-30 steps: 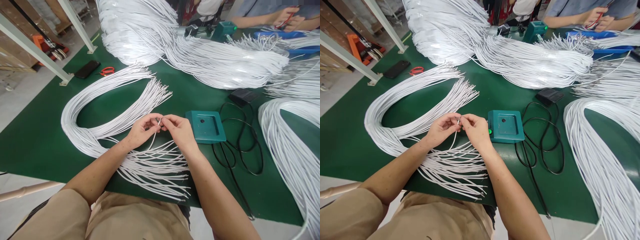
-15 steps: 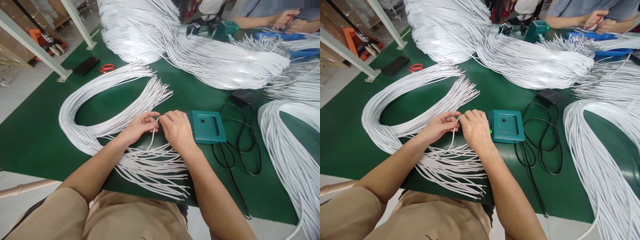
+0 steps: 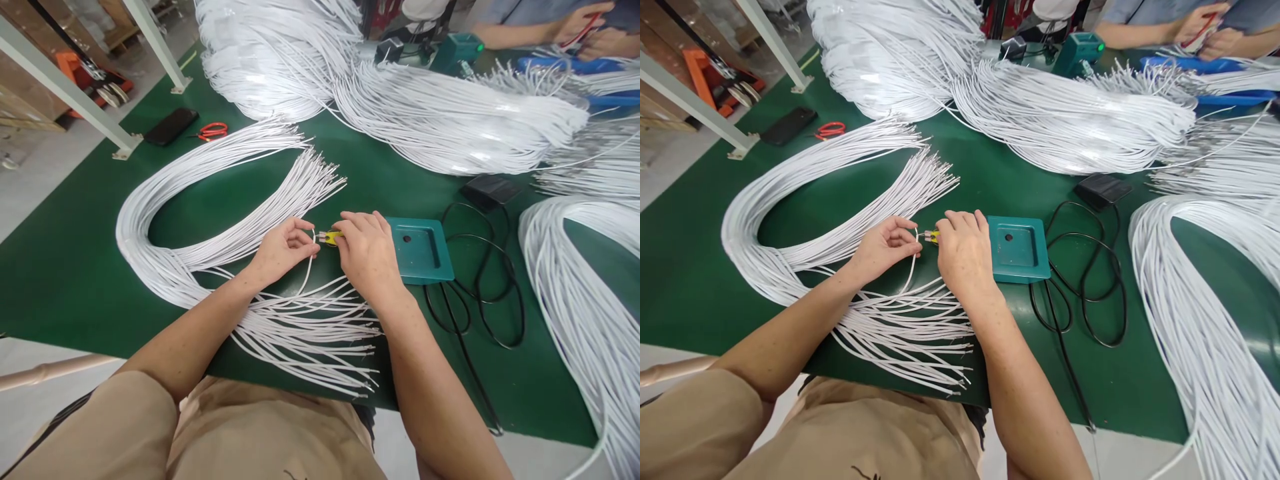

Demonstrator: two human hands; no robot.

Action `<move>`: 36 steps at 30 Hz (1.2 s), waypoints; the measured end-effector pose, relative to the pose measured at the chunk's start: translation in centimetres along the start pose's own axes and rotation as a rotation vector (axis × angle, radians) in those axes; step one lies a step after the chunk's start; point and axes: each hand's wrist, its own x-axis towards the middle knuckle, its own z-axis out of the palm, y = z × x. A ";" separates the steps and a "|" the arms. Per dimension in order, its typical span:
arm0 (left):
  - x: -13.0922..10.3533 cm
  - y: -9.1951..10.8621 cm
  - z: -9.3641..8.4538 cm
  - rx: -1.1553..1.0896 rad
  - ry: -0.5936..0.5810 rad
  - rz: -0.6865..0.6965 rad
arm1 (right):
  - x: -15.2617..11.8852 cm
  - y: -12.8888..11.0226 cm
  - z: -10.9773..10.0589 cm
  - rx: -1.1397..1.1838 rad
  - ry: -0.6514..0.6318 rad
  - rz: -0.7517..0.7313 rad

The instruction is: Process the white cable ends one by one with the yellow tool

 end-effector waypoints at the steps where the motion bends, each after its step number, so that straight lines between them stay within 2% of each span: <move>1: 0.0 0.1 0.0 0.000 -0.002 0.004 | 0.0 -0.2 0.0 0.042 0.015 0.009; 9: -0.1 0.4 0.1 -0.011 -0.039 0.089 | 0.2 -0.9 0.4 0.379 0.124 0.097; 14: -0.3 0.4 0.2 -0.027 -0.049 0.104 | 0.4 -1.2 0.3 0.541 0.090 0.173; 18: -0.4 0.4 0.3 -0.033 -0.062 0.116 | 0.5 -1.4 0.4 0.590 0.054 0.232; 25: -0.5 0.5 0.4 -0.062 -0.080 0.142 | 0.4 -1.0 0.9 0.718 0.073 0.259; 36: -0.5 0.6 0.3 -0.131 -0.114 0.128 | 0.6 -1.2 0.9 0.708 0.145 0.253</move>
